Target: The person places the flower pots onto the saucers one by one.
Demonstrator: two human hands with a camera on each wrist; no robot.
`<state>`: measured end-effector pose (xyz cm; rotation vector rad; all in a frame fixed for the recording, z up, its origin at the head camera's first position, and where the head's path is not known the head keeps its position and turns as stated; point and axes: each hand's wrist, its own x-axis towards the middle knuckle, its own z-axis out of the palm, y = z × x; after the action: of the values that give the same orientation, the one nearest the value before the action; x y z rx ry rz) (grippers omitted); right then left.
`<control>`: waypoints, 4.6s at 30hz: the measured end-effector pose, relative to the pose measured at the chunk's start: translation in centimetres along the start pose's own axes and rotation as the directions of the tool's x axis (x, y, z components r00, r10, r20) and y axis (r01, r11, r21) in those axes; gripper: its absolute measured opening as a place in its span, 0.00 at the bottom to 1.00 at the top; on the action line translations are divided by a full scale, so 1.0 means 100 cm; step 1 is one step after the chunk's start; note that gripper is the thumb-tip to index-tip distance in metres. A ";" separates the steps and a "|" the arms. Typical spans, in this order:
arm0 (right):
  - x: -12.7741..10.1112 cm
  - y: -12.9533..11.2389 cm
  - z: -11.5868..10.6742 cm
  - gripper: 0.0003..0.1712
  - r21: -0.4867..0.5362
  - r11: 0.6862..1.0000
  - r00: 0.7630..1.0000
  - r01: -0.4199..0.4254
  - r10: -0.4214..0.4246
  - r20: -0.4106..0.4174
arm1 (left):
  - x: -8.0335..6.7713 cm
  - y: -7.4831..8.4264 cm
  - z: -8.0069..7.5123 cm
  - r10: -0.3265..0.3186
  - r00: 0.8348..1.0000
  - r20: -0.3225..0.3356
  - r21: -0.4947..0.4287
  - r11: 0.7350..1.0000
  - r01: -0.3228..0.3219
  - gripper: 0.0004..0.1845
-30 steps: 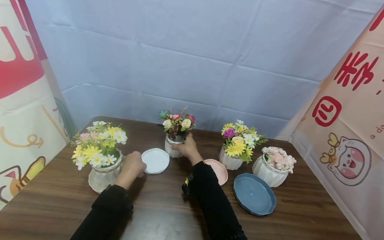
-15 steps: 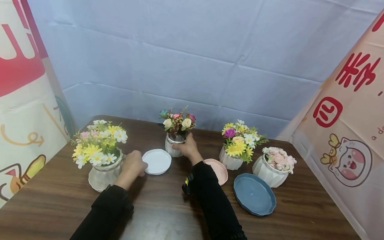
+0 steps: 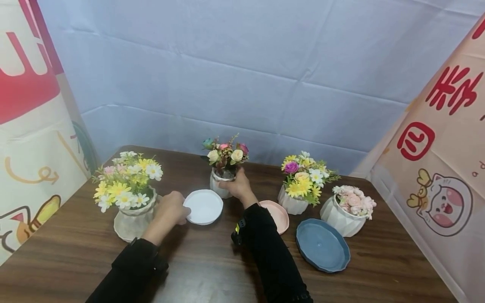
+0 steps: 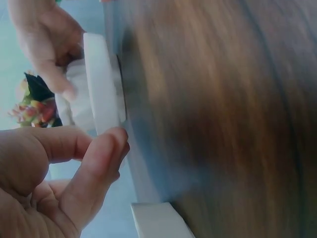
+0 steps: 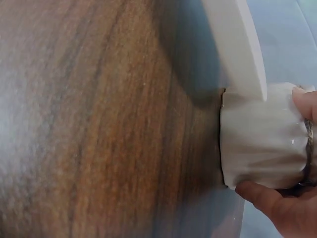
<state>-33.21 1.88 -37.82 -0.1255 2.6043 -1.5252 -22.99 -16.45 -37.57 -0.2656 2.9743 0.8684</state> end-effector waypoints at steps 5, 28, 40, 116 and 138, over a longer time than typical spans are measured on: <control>0.000 0.001 0.000 0.55 -0.008 1.000 1.000 -0.003 0.003 0.006 | -0.004 0.007 0.004 0.039 0.999 0.035 -0.045 0.998 -0.037 0.05; 0.000 0.002 0.000 0.57 -0.013 1.000 1.000 0.004 -0.005 -0.011 | 0.002 0.000 0.011 0.046 0.987 0.152 -0.160 0.987 -0.022 0.11; 0.008 0.010 -0.003 0.58 0.055 0.997 0.997 0.062 -0.060 -0.043 | 0.004 0.000 0.011 0.052 0.986 0.161 -0.131 0.991 -0.031 0.11; -0.057 -0.011 -0.005 0.52 -0.042 0.962 0.963 0.270 -0.270 0.002 | 0.006 -0.006 0.011 0.038 0.979 0.198 -0.187 0.982 0.000 0.16; -0.079 -0.010 0.004 0.55 -0.079 0.959 0.952 0.274 -0.259 0.161 | 0.004 -0.005 0.007 0.059 0.979 0.194 -0.204 0.979 -0.019 0.03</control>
<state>-25.29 2.11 -36.68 -0.6012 2.6260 -1.3954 -23.31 -16.56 -38.41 -0.1166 2.7190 1.1313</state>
